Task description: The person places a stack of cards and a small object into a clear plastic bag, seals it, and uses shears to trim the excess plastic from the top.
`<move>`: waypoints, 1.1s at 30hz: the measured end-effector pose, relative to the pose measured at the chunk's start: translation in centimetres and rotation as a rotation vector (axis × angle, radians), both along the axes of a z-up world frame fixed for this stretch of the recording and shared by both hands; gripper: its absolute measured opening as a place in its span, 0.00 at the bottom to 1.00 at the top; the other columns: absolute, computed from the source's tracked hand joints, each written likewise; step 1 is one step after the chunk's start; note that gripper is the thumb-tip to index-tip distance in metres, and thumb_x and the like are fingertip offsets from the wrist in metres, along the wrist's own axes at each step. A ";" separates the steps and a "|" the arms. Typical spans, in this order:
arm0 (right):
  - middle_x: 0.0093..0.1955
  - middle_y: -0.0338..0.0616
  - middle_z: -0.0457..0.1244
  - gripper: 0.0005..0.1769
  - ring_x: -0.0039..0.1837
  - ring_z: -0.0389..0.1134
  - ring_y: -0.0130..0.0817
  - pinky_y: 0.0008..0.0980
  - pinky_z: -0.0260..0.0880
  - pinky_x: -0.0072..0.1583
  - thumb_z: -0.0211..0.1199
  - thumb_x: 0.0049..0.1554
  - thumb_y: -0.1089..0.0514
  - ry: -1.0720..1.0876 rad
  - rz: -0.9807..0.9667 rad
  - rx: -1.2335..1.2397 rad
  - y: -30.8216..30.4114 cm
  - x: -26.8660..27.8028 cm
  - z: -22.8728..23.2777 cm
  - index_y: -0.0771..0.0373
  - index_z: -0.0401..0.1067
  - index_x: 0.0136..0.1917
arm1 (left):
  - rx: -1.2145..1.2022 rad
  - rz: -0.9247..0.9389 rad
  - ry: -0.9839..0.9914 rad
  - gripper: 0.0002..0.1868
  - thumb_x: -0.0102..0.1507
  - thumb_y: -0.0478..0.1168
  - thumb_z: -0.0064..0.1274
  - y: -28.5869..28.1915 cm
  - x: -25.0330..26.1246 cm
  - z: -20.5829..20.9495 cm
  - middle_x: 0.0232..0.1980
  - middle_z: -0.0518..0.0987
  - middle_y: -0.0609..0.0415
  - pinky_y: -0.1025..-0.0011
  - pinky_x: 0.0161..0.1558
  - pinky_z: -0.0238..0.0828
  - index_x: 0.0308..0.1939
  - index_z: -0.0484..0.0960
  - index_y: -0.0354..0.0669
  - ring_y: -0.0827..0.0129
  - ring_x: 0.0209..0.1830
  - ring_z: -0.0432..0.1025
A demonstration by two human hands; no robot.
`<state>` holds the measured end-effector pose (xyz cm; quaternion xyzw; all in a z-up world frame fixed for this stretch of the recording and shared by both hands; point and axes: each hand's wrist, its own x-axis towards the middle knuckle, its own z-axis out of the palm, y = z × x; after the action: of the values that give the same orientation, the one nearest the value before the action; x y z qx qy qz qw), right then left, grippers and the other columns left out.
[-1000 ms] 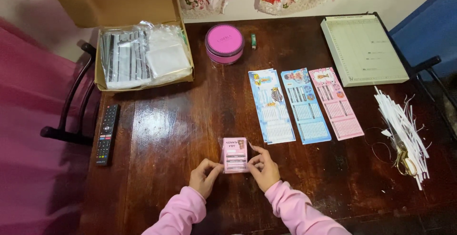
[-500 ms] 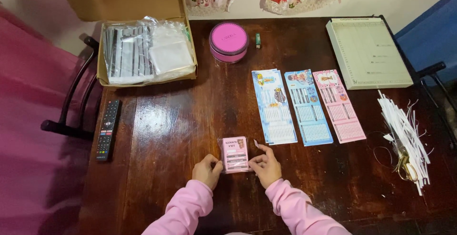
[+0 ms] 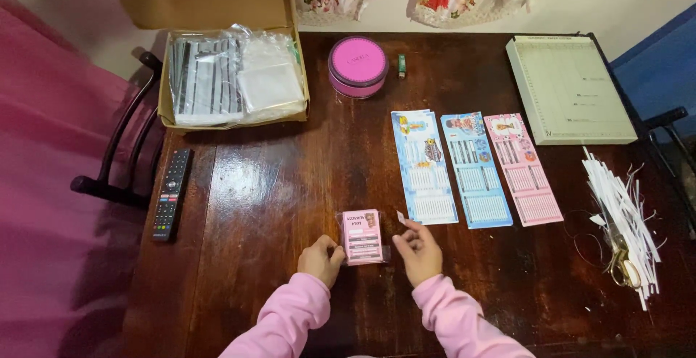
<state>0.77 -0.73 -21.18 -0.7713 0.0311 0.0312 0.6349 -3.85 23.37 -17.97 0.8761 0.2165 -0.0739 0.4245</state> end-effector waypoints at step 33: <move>0.36 0.40 0.71 0.08 0.37 0.74 0.24 0.28 0.76 0.40 0.67 0.54 0.56 0.191 0.288 -0.195 1.7 2.7 9.3 0.62 0.72 0.43 | -0.047 0.010 0.042 0.13 0.58 0.50 0.56 0.2 0.3 -0.1 0.36 0.84 0.40 0.54 0.44 0.75 0.36 0.84 0.45 0.44 0.38 0.78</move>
<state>3.46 0.94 -11.84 -0.8193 -0.0169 0.1915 0.5402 -3.58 23.58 -18.10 0.8630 0.2282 -0.0952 0.4406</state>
